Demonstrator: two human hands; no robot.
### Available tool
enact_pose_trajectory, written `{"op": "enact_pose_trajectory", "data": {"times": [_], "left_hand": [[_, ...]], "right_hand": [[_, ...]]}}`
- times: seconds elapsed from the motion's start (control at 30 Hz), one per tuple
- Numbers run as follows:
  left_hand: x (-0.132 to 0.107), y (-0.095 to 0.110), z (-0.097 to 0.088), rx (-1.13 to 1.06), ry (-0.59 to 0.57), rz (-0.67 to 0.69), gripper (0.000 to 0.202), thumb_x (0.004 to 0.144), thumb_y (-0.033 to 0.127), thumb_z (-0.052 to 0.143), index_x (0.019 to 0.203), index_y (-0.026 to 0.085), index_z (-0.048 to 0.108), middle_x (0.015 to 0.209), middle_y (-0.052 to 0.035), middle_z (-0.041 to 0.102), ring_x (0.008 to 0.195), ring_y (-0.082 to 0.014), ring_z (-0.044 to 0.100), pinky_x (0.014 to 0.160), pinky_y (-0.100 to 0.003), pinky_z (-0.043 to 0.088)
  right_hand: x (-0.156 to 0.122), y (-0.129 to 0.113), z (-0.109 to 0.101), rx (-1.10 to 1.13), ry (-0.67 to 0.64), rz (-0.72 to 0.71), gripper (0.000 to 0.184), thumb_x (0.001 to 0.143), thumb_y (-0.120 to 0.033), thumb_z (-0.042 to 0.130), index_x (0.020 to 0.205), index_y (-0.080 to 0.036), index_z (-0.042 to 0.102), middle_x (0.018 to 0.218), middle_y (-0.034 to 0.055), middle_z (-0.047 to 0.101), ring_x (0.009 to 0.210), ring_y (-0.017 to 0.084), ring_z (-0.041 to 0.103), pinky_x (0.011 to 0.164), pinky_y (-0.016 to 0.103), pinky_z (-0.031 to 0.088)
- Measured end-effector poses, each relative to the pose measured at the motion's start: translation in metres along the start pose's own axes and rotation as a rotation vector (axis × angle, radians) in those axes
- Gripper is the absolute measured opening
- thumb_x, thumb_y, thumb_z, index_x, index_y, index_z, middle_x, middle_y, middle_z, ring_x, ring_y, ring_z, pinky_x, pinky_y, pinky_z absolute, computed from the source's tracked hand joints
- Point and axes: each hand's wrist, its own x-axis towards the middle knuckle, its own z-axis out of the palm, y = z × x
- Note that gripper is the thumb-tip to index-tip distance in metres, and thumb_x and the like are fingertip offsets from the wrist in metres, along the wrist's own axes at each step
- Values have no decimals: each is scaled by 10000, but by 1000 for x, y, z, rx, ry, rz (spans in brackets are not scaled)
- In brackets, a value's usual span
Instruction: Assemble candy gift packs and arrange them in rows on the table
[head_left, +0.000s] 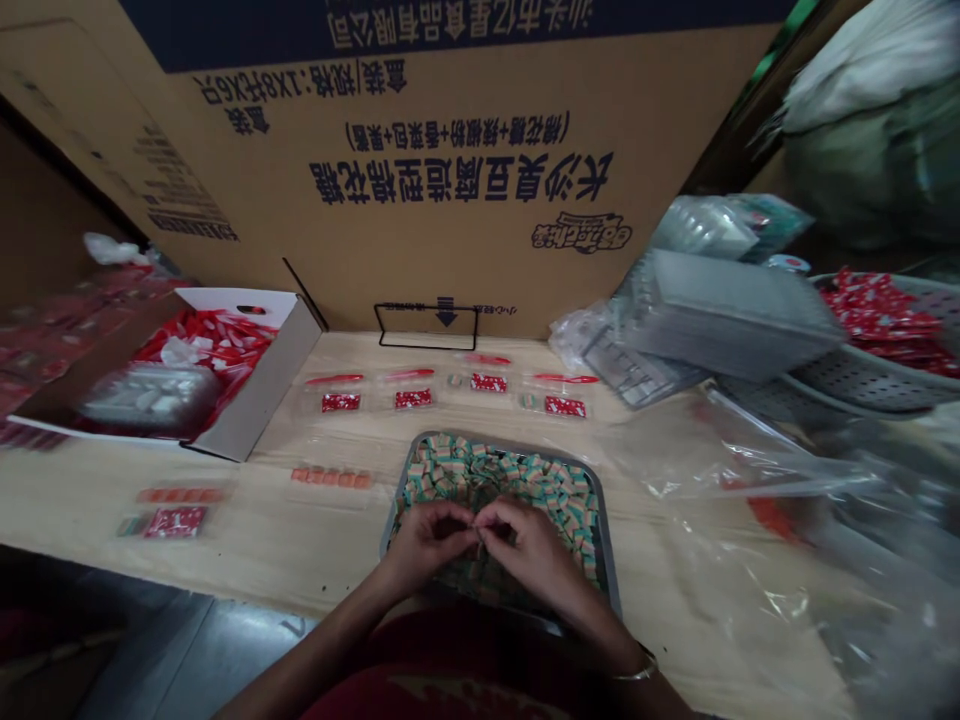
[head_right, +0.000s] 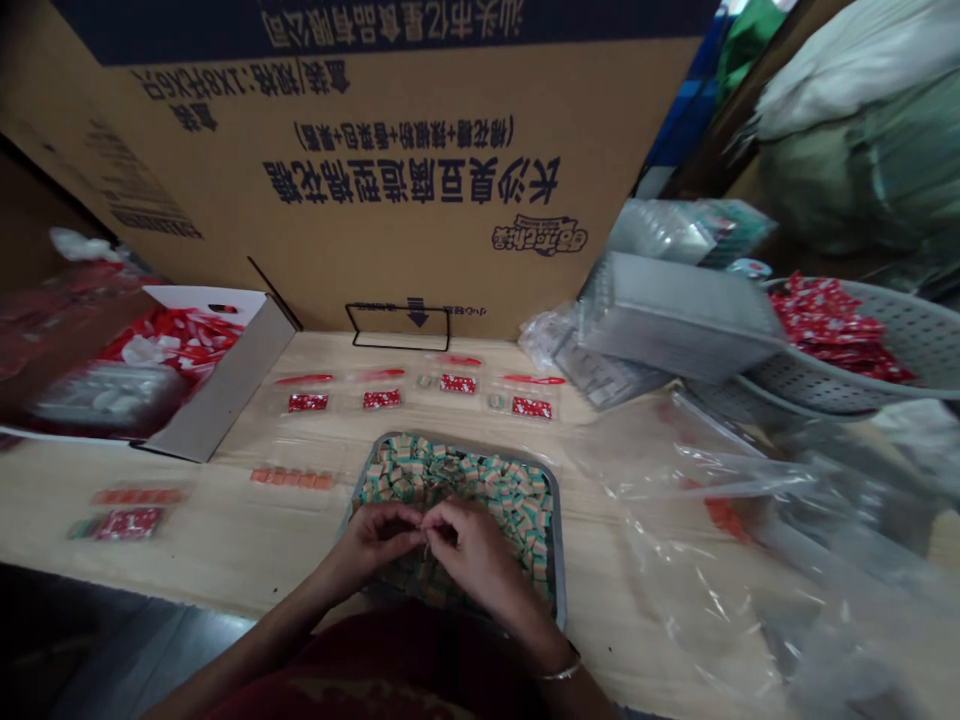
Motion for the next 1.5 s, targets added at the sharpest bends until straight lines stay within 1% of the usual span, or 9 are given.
{"op": "enact_pose_trajectory", "data": {"times": [0.13,0.23,0.33,0.5,0.7,0.93,1.23,1.37,1.5], "left_hand": [[0,0,2,-152,90,-33,337,551,406,839,742,164,704,660,-12,694,612,-130,620,637,-243,489],[2,4,5,-202,143,-39,353,522,402,856,719,157,695,629,2,674,576,-112,598,597,-225,483],[3,7,6,-189,195,-44,358,510,399,859,706,150,690,597,9,655,541,-103,583,559,-214,474],[6,10,4,-238,286,-42,373,469,395,867,684,158,677,604,19,654,556,-133,622,581,-246,505],[3,7,13,-148,272,42,320,494,377,853,683,163,709,621,-4,676,588,-126,595,610,-236,489],[1,4,14,-165,256,66,313,524,365,844,723,163,710,671,-15,689,642,-138,610,650,-240,490],[8,20,6,-255,377,14,259,451,284,832,599,168,653,527,46,604,493,-101,542,528,-235,506],[6,25,3,-223,280,37,250,483,307,818,622,160,670,553,27,627,513,-103,555,548,-235,512],[0,22,-10,-259,269,26,295,513,342,812,647,159,624,579,30,616,508,-96,547,530,-225,490]], "right_hand": [[-3,2,1,117,62,103,170,814,-258,541,927,-200,654,882,44,693,787,172,628,675,278,468],[-6,3,1,238,-4,154,254,792,-295,568,1019,-205,639,930,39,698,817,172,638,719,287,488],[-8,6,-1,276,-33,170,236,783,-338,576,960,-199,646,799,18,680,735,163,622,679,278,480],[-12,5,-7,52,32,132,194,799,-320,529,834,-192,671,764,37,654,717,180,592,664,297,445],[-8,-7,6,322,139,172,240,804,-423,550,762,-195,613,696,6,620,647,144,568,595,244,452],[-4,-5,22,342,299,150,221,807,-420,556,762,-207,588,699,14,605,655,155,575,618,256,483],[-12,2,13,-171,252,31,199,761,-183,469,889,-215,617,827,58,625,760,206,604,695,320,498],[1,-12,6,44,171,-55,287,810,-233,517,1075,-237,627,1038,68,655,872,186,633,760,298,522],[26,-24,13,165,20,-81,216,792,-207,552,958,-243,686,937,37,681,877,184,639,745,287,522]]}}
